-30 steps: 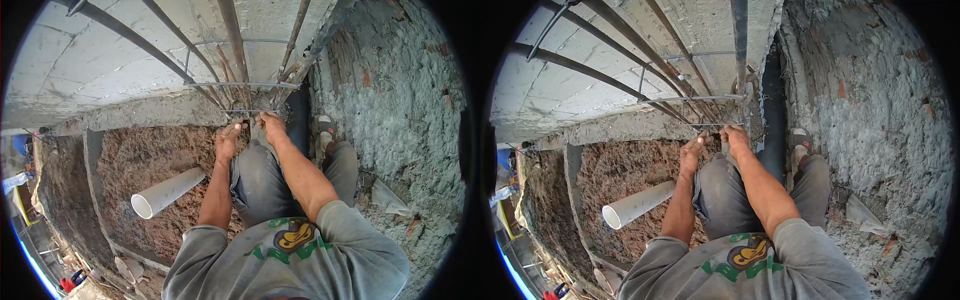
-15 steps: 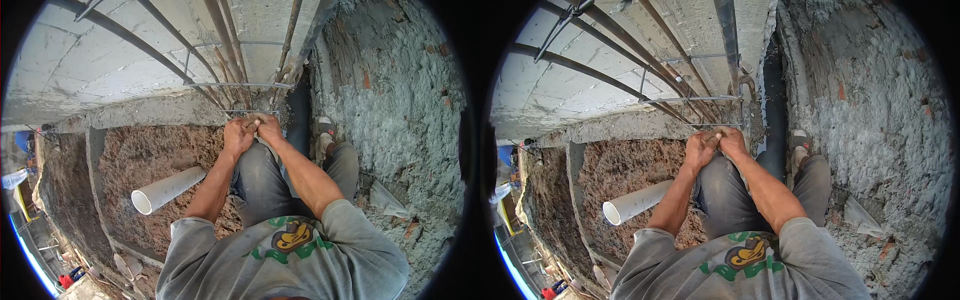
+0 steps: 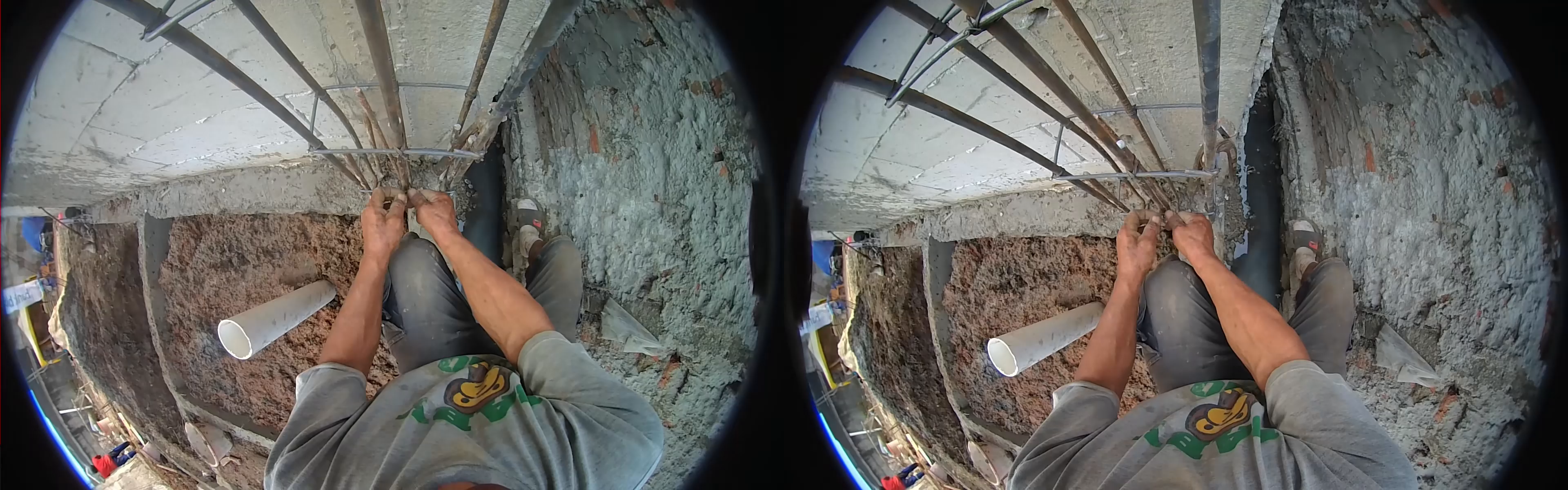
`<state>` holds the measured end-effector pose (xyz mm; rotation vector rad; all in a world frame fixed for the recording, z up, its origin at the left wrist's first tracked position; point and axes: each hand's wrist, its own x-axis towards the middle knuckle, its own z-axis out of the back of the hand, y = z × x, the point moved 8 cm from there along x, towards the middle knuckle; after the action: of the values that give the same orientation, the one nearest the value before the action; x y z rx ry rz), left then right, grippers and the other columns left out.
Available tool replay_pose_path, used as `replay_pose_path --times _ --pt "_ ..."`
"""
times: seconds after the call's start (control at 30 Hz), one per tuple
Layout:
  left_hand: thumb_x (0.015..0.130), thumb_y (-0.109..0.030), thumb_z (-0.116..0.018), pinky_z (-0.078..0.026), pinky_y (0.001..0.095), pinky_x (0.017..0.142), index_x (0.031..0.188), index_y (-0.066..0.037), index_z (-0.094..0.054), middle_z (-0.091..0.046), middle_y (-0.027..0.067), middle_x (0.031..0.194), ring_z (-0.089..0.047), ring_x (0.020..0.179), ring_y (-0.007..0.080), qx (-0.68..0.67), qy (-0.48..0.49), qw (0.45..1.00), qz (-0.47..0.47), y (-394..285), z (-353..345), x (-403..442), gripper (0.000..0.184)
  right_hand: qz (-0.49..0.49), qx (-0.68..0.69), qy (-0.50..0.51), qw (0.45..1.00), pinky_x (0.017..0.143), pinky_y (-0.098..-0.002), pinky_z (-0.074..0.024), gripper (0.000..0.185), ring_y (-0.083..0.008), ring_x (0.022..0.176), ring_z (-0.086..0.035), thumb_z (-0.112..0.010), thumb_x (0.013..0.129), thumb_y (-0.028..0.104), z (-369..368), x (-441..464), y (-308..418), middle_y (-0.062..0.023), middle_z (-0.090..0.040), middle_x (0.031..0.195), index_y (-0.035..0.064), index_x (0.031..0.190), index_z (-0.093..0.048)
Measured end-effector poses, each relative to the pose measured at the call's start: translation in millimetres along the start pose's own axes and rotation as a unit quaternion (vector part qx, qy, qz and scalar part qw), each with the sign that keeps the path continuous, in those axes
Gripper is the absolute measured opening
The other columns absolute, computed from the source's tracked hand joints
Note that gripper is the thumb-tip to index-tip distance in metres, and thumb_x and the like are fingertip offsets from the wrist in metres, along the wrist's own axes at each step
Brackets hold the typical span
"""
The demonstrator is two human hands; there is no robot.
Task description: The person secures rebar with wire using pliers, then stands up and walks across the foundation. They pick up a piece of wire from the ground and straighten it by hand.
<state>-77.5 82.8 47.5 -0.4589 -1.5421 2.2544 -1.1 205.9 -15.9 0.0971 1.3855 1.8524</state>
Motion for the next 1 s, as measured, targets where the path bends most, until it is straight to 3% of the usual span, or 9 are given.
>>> replay_pose_path --times 0.03,0.23,0.33,0.43,0.5,0.57,0.8,0.87,1.0 --pt "0.088 -0.015 -0.061 -0.05 0.0349 0.073 0.112 -0.002 -0.063 -0.068 0.0145 0.086 -0.064 0.077 0.0231 -0.003 -0.016 0.994 0.104 18 4 1 0.027 -0.037 0.046 0.014 0.998 0.063 -0.0408 -0.0475 0.033 -0.0323 0.066 -0.063 -0.063 0.086 0.035 -2 2 -5 -0.0183 -0.066 0.071 0.003 0.081 -0.07" --pt "0.094 -0.018 -0.053 -0.049 0.0344 0.071 0.11 0.0 -0.063 -0.065 0.0133 0.084 -0.06 0.077 0.0186 -0.015 -0.053 0.998 -0.008 -5 1 36 0.027 -0.198 0.177 0.021 0.964 0.046 -0.0365 -0.0391 0.036 -0.019 0.048 -0.051 -0.067 0.085 0.032 -4 -8 -2 -0.0101 -0.062 0.06 -0.0007 0.072 -0.068" --pt "0.093 -0.017 -0.055 -0.048 0.0332 0.075 0.111 0.001 -0.063 -0.065 0.0106 0.087 -0.059 0.079 0.0179 -0.077 0.051 0.992 0.081 -2 -21 59 0.027 -0.225 0.209 -0.008 0.952 0.038 -0.0303 -0.0294 0.03 -0.0137 0.042 -0.042 -0.067 0.085 0.025 -5 -7 3 -0.0051 -0.053 0.053 0.001 0.067 -0.066" --pt "0.089 -0.024 -0.066 -0.045 0.0304 0.082 0.108 0.002 -0.064 -0.066 0.0108 0.101 -0.059 0.088 0.0181 -0.161 0.181 0.95 0.195 6 -37 66 0.033 -0.249 0.204 -0.024 0.947 0.038 -0.0305 -0.029 0.027 -0.0137 0.042 -0.041 -0.069 0.083 0.022 -6 -3 1 -0.0049 -0.054 0.055 0.0008 0.066 -0.065" --pt "0.087 -0.019 -0.067 -0.046 0.0305 0.083 0.111 0.005 -0.063 -0.066 0.0134 0.107 -0.061 0.094 0.0199 -0.199 0.188 0.943 0.188 32 -46 76 0.035 -0.266 0.196 -0.014 0.944 0.038 -0.0303 -0.0275 0.024 -0.0136 0.041 -0.04 -0.069 0.081 0.019 -6 -1 -2 -0.0063 -0.058 0.059 0.0007 0.067 -0.066" --pt "0.086 -0.017 -0.068 -0.047 0.0302 0.083 0.115 0.006 -0.061 -0.065 0.0152 0.112 -0.062 0.099 0.0221 -0.274 0.256 0.899 0.225 30 -56 73 0.038 -0.28 0.191 -0.005 0.941 0.041 -0.0322 -0.0322 0.023 -0.0158 0.046 -0.045 -0.07 0.08 0.019 -6 0 -1 -0.0083 -0.062 0.064 0.0001 0.068 -0.066" --pt "0.087 -0.012 -0.064 -0.047 0.0289 0.08 0.115 0.005 -0.061 -0.066 0.015 0.11 -0.062 0.099 0.0213 -0.246 0.306 0.89 0.23 23 -59 72 0.033 -0.15 0.001 -0.034 0.988 0.056 -0.035 -0.0428 0.026 -0.0201 0.059 -0.054 -0.072 0.077 0.024 -7 38 -22 -0.0092 -0.062 0.066 0.0005 0.068 -0.068" --pt "0.088 -0.012 -0.06 -0.046 0.0284 0.078 0.114 0.004 -0.062 -0.067 0.0126 0.106 -0.061 0.095 0.0199 -0.241 0.312 0.889 0.234 24 -61 72 0.031 -0.17 -0.038 0.065 0.983 0.089 -0.038 -0.0477 0.053 -0.0347 0.102 -0.063 -0.056 0.082 0.049 -15 37 -25 -0.0213 -0.066 0.106 -0.0009 0.094 -0.07" --pt "0.088 -0.011 -0.059 -0.046 0.0281 0.077 0.114 0.003 -0.062 -0.067 0.0099 0.1 -0.06 0.092 0.0185 -0.224 0.295 0.899 0.232 36 -62 76 0.03 -0.149 -0.131 0.056 0.978 0.091 -0.0395 -0.0468 0.055 -0.0355 0.105 -0.061 -0.056 0.081 0.05 -9 41 -19 -0.023 -0.064 0.109 -0.0014 0.099 -0.069"
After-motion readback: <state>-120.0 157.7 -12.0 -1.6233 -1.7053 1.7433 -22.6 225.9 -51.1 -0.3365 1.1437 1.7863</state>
